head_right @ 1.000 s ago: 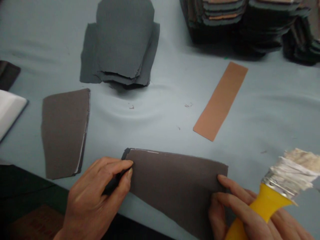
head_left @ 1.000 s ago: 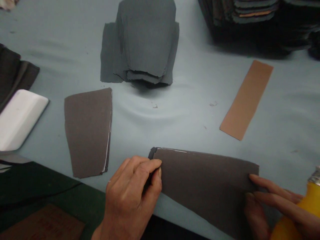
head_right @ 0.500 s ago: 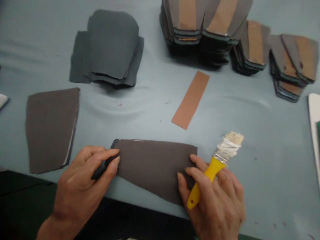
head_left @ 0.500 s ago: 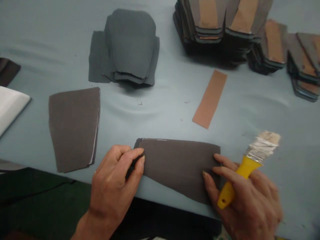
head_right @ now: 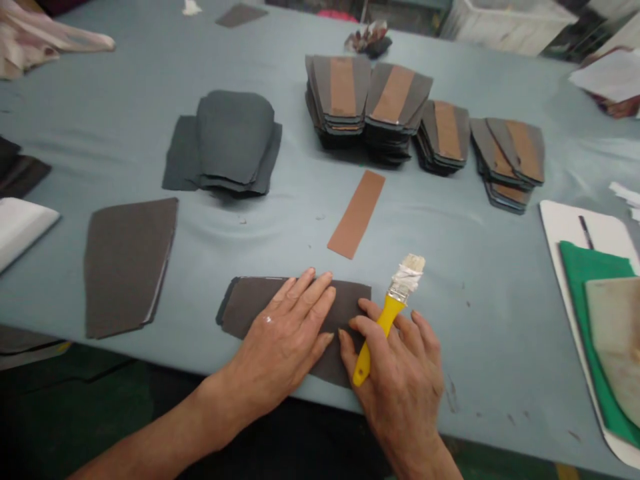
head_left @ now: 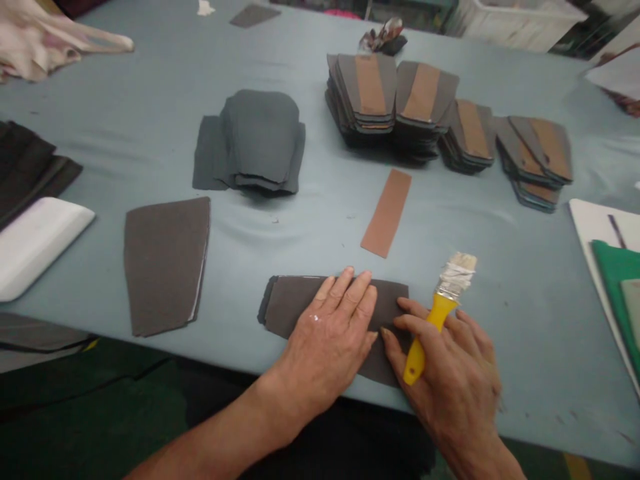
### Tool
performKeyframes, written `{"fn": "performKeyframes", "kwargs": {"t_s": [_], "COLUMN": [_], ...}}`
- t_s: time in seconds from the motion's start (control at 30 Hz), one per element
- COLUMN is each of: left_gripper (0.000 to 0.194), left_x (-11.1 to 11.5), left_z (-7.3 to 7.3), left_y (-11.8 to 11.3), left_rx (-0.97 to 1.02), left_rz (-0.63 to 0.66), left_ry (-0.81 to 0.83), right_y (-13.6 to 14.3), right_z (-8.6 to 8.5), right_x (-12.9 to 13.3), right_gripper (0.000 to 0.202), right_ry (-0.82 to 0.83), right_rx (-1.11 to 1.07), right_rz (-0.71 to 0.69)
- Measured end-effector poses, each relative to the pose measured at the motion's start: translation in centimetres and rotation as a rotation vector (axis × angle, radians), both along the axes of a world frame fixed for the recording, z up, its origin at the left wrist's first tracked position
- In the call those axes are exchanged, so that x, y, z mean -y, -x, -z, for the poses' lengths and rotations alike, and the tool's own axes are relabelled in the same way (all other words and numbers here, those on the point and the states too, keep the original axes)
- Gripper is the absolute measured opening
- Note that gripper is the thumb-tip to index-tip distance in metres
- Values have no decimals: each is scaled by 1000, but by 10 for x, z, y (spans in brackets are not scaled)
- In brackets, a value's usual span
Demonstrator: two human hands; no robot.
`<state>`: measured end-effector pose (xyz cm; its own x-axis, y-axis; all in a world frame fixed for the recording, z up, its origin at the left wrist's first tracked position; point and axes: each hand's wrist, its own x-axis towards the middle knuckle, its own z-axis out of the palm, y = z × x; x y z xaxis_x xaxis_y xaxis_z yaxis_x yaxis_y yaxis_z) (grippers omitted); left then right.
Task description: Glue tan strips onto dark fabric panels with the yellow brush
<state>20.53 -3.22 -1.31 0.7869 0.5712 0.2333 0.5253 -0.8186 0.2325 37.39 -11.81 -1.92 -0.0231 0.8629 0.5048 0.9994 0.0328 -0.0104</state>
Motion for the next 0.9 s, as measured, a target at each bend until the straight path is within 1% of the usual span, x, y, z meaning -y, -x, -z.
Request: {"fn": "performKeyframes", "kwargs": {"t_s": [0.07, 0.13, 0.2, 0.3, 0.4, 0.5, 0.63, 0.73, 0.83, 0.9], "left_gripper": [55, 59, 62, 63, 65, 70, 70, 69, 67, 66], "left_x": [-2, -3, -4, -5, -8, -8, -8, -7, -7, -7], "left_z": [4, 5, 4, 4, 8, 12, 15, 16, 15, 15], "left_y": [-3, 0, 9, 28, 46, 56, 56, 54, 53, 53], "left_rx": [-71, -110, -124, -129, -138, -142, -110, -90, -94, -100], "left_rz": [8, 4, -9, -54, -112, -152, -176, -175, -174, -171], "left_ry": [19, 25, 20, -17, -85, -119, -129, -136, -146, -160], "right_y": [0, 0, 0, 1, 1, 2, 2, 3, 12, 23], "right_z": [0, 0, 0, 0, 0, 1, 2, -1, -8, -12], "right_x": [0, 0, 0, 0, 0, 1, 2, 2, -1, -7], "right_gripper": [9, 9, 9, 9, 9, 10, 8, 9, 8, 9], "right_ry": [-11, -16, -12, -5, 4, 15, 14, -1, -21, -3], "right_rx": [0, -7, -19, -37, -37, -49, -85, -91, -161, -235], "right_rz": [-7, -8, -1, 13, 23, 29, 25, 26, 8, -35]}}
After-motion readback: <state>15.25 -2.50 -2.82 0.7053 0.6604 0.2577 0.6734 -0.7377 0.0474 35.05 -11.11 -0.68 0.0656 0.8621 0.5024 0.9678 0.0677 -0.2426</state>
